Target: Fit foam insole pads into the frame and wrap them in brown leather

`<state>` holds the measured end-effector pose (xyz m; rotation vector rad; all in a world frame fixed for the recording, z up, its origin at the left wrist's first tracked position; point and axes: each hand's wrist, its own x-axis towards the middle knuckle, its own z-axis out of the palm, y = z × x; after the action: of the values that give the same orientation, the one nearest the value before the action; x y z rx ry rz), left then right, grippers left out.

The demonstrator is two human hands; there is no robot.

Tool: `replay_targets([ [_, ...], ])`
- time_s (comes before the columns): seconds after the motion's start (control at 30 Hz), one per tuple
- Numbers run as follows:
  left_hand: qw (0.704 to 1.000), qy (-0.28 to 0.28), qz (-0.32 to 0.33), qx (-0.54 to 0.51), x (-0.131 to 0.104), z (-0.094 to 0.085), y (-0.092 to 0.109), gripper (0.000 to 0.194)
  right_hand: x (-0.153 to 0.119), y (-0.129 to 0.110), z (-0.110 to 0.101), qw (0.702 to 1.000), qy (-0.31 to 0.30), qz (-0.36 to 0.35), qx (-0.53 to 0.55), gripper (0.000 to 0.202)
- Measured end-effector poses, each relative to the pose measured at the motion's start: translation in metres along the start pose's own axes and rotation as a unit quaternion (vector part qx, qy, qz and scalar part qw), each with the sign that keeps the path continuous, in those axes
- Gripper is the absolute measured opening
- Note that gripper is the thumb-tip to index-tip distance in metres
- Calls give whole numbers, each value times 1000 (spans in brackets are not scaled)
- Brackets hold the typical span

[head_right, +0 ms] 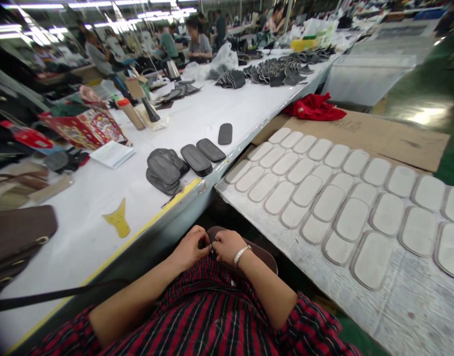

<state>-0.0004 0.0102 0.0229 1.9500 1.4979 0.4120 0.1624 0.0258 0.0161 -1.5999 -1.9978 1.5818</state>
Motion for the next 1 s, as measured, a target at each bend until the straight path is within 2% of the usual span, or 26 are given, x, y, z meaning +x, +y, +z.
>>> replay_targets([
  [0.4, 998, 22, 6, -59, -6, 5, 1, 2, 1, 2, 2, 1000, -4, -8, 27, 14],
  [0.53, 998, 10, 2, -66, -4, 3, 2, 10, 2, 2, 1, 1000, 0, -10, 14, 16],
  [0.67, 999, 7, 5, -40, -2, 1, 4, 3, 2, 1, -1, 1000, 9, -16, -4, 18],
  [0.9, 1000, -7, 16, 1, 3, 1, 4, 9, 3, 1, -1, 1000, 11, -24, -16, 17],
  [1.0, 999, 5, 29, 15, 3, 3, 4, 11, 2, 1, 0, 1000, 9, -25, -17, 17],
])
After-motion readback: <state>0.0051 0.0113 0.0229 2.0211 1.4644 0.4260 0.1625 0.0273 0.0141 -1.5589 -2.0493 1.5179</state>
